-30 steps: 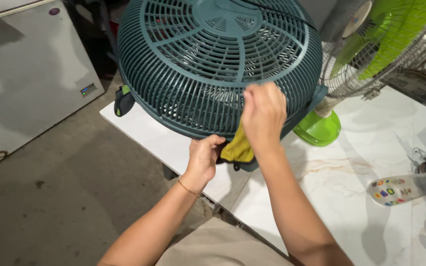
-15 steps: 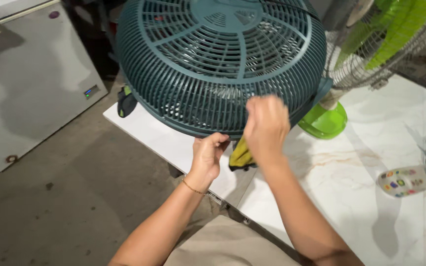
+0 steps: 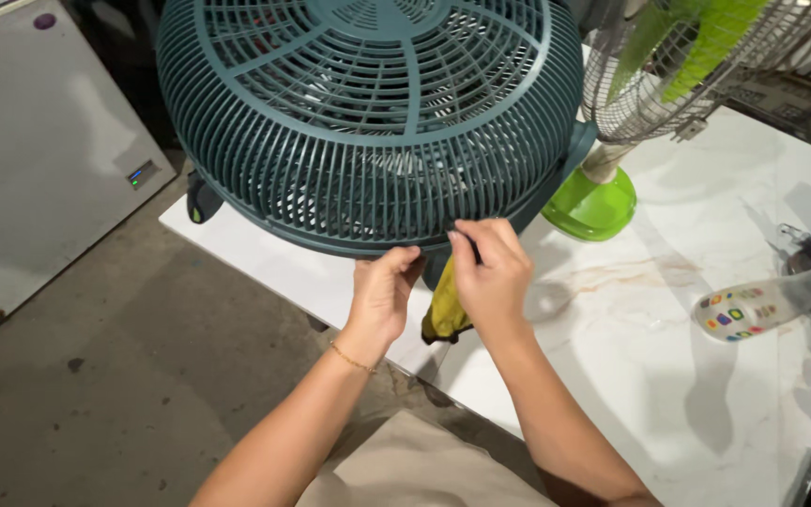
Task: The person wipes the front grill of a teal standing fan with a yellow cloth, moving around the perimeter and then the center. The person rotates the fan to access different sides and continues wiping the grill and base.
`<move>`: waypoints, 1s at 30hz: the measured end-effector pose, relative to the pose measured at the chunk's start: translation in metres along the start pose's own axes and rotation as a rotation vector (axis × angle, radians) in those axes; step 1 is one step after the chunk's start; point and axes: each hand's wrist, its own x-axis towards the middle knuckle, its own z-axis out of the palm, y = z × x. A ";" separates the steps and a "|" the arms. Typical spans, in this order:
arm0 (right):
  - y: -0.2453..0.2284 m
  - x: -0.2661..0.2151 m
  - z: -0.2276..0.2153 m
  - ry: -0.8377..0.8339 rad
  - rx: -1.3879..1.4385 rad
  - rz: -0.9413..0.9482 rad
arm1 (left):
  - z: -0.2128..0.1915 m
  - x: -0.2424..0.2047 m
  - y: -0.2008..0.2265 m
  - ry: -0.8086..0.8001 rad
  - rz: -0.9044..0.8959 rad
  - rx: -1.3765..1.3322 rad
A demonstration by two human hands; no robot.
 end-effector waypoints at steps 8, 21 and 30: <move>-0.001 0.079 0.027 0.017 -0.141 -0.249 | -0.005 0.005 -0.006 0.040 0.024 0.002; -0.004 0.066 0.017 -0.057 -0.319 -0.341 | -0.006 0.006 -0.005 0.078 -0.008 0.058; 0.012 -0.010 0.001 -0.037 -0.299 -0.331 | -0.001 0.003 0.001 0.063 -0.006 0.002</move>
